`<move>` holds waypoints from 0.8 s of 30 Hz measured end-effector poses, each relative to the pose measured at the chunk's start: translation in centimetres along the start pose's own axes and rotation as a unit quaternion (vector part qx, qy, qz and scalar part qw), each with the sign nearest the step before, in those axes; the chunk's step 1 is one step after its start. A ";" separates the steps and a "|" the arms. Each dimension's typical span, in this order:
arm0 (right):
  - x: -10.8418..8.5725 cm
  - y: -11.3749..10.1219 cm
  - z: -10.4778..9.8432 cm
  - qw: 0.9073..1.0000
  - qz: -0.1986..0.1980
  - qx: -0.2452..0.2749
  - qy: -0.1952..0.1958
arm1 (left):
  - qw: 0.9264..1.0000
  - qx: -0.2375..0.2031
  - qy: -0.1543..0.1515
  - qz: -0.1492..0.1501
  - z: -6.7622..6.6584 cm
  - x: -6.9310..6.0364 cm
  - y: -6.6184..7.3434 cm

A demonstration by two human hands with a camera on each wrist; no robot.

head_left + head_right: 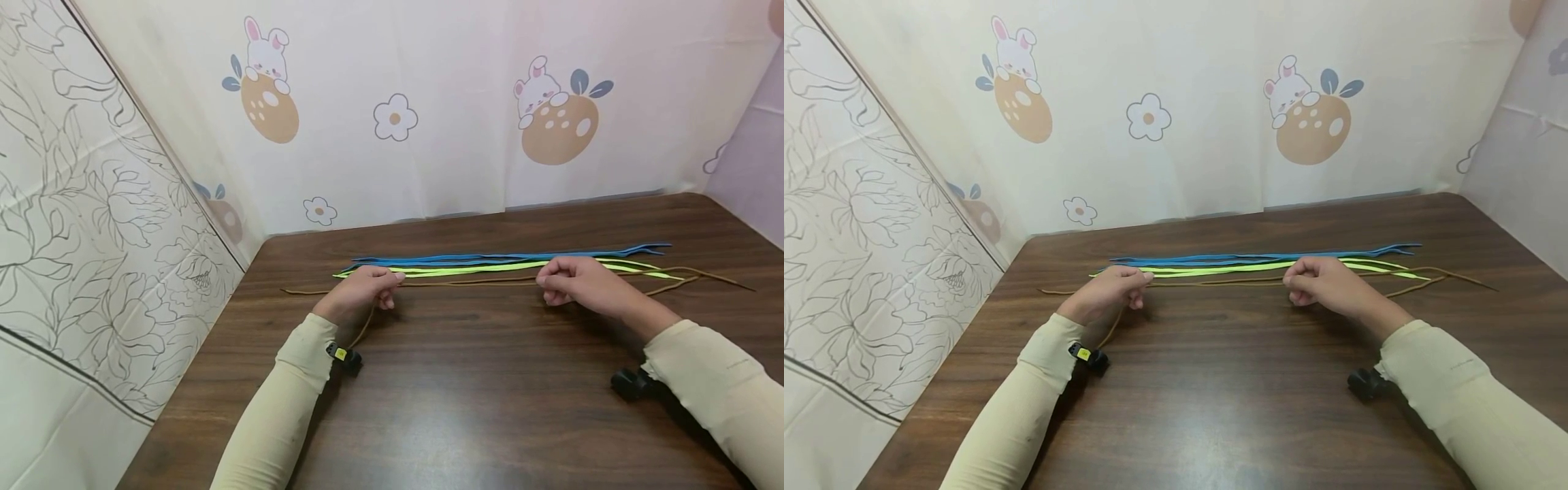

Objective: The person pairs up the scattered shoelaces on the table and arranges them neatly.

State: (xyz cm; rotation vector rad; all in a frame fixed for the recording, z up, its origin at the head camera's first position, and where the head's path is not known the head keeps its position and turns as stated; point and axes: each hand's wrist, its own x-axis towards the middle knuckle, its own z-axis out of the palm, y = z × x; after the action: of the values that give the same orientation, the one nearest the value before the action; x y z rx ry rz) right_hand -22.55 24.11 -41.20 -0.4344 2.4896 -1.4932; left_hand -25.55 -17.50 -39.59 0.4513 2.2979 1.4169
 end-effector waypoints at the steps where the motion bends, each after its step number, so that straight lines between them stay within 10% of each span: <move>1: 0.0 0.0 0.0 1.000 0.000 0.000 0.000 | 1.000 0.002 0.001 -0.001 -0.1 0.0 -0.1; 24: -0.3 0.0 -0.6 0.999 0.009 -0.013 0.030 | 0.999 0.006 0.039 -0.008 -0.6 0.1 -0.8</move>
State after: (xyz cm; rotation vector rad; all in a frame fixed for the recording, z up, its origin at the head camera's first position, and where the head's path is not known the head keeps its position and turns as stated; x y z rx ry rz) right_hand -22.52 24.73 -40.93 -0.3751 2.5551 -1.4902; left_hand -26.01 -18.25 -40.12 0.3869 2.3670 1.4387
